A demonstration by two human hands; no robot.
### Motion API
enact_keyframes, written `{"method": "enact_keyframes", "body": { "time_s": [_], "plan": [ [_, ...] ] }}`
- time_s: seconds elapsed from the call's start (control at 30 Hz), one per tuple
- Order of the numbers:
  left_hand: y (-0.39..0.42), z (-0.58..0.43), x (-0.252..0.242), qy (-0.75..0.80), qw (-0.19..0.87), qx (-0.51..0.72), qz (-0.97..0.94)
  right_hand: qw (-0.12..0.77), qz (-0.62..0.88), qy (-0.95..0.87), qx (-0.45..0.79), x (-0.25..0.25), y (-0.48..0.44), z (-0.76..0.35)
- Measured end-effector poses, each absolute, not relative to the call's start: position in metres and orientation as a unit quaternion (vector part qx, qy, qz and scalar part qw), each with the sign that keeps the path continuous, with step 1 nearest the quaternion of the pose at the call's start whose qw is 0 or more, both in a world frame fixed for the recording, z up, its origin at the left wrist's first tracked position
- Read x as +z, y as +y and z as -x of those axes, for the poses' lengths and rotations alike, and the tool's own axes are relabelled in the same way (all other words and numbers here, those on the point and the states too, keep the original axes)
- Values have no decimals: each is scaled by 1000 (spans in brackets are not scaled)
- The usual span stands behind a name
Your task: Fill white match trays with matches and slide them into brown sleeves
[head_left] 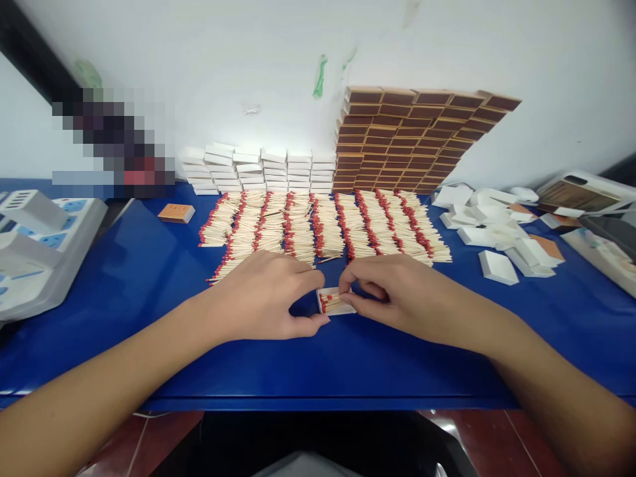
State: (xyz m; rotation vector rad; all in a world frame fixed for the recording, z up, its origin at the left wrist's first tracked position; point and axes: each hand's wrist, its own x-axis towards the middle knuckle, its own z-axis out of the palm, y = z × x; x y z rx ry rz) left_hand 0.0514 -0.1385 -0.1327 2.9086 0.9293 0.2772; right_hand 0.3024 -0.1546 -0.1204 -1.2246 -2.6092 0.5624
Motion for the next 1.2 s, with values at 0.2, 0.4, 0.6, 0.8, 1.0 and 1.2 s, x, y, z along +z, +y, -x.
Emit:
{"method": "enact_keyframes", "body": {
  "time_s": [0.2, 0.4, 0.6, 0.8, 1.0, 1.2],
  "plan": [
    [-137, -53, -131, 312, 52, 77, -946, 97, 411, -886, 191, -124, -154, -302],
    [-137, -50, -134, 303, 52, 91, -947, 90, 413, -888, 182, -122, -151, -310],
    [-139, -50, -133, 326, 49, 89, -940, 80, 407, -885, 211, -125, -149, -307],
    [-139, -52, -137, 336, 44, 81, -937, 109, 410, -884, 196, -124, -150, -305],
    [-138, -55, -139, 327, 77, 58, -940, 97, 399, -890, 199, -127, -151, -304],
    [-140, -56, -138, 338, 85, 63, -935, 114, 414, -887, 171, -120, -150, -312]
  ]
}}
